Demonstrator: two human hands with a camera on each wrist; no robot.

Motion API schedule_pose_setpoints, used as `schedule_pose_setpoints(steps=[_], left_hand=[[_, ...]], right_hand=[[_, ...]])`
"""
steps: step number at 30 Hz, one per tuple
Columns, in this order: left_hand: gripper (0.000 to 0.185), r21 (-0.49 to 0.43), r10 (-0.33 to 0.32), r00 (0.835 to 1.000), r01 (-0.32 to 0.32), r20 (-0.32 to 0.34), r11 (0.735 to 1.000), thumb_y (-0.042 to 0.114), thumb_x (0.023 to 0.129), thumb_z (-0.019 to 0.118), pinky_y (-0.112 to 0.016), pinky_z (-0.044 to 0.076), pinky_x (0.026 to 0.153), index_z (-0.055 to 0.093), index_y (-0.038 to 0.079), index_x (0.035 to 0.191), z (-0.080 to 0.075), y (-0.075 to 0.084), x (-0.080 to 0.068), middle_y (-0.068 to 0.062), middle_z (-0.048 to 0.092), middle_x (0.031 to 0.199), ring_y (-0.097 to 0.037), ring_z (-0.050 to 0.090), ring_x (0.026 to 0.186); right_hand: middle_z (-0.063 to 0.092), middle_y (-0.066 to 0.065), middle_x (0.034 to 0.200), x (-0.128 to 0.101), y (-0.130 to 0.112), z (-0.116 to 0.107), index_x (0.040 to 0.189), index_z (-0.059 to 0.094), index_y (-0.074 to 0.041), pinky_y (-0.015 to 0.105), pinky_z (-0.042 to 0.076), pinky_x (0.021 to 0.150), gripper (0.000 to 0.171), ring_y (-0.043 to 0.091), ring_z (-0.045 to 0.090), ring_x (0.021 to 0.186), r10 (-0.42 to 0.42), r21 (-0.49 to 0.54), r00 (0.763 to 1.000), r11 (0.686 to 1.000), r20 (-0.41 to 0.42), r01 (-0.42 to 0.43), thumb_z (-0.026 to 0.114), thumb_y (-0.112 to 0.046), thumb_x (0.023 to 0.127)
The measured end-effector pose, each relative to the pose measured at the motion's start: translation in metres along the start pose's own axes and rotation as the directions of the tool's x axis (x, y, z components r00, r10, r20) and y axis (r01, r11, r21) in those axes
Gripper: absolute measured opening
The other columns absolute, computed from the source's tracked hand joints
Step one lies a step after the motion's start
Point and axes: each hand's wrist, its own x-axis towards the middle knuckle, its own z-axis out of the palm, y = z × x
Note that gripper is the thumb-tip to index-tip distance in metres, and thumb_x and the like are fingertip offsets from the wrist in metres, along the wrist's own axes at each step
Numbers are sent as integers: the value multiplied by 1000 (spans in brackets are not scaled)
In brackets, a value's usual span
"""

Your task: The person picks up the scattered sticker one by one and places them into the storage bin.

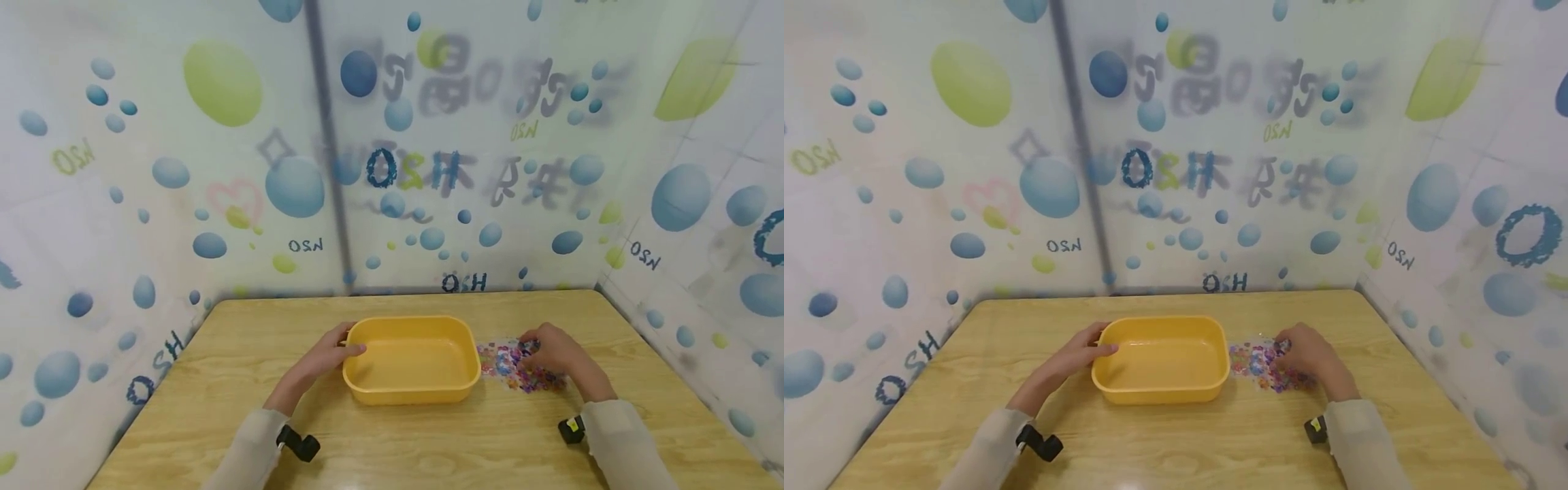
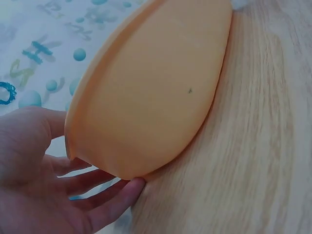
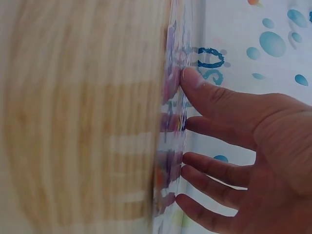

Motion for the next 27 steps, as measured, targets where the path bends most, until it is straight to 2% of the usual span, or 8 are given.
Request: schedule_pose_setpoints(steps=[2, 7, 13, 20, 23, 27], left_hand=[[59, -21, 20, 1000, -19, 23, 1000, 25, 104, 63, -40, 58, 93, 40, 9, 156, 0, -1, -2, -20, 51, 150, -30, 59, 122], [58, -46, 52, 998, -51, 21, 998, 22, 106, 59, -43, 58, 97, 38, 9, 158, -3, -3, -6, -24, 52, 149, -32, 61, 124], [59, -64, 52, 999, -51, 12, 997, 23, 105, 61, -41, 58, 95, 38, 8, 157, -5, -2, -8, -25, 54, 145, -31, 64, 119], [59, -65, 40, 999, -39, 22, 997, 22, 105, 60, -39, 59, 93, 38, 9, 158, -1, -3, -3, -25, 56, 142, -27, 66, 115], [58, -67, 26, 999, -25, 21, 997, 22, 106, 59, -39, 59, 93, 38, 9, 158, 1, -5, -2, -24, 58, 141, -25, 67, 113], [58, -63, 18, 1000, -16, 25, 998, 24, 106, 59, -38, 59, 93, 39, 8, 157, 2, -4, -3, -23, 59, 140, -24, 67, 112]], right_hand=[[68, 23, 119, -1, -2, 0, 121, 72, 3, 61, 51, 98, 50, 40, 63, 109, 3, -3, 1000, 1000, 0, -3, 88, -24, 82], [67, 22, 116, 0, -5, 1, 119, 73, 3, 60, 52, 96, 45, 36, 62, 106, -12, -16, 1000, 1000, -16, 12, 87, -20, 83], [69, 24, 119, 5, -3, 1, 118, 75, 1, 59, 53, 95, 40, 35, 64, 106, -44, -7, 999, 999, -25, 44, 85, -16, 83], [69, 25, 124, 1, -4, -2, 117, 75, 2, 54, 55, 91, 39, 24, 59, 89, -10, 23, 1000, 1000, 2, 10, 85, -14, 83], [69, 26, 123, -3, -3, -3, 122, 72, 3, 54, 55, 90, 43, 27, 61, 90, -29, 9, 1000, 1000, -2, 29, 83, -14, 84], [69, 29, 122, -10, 1, -10, 127, 67, 7, 58, 54, 90, 49, 41, 66, 102, -35, -21, 999, 999, -20, 34, 82, -15, 86]])
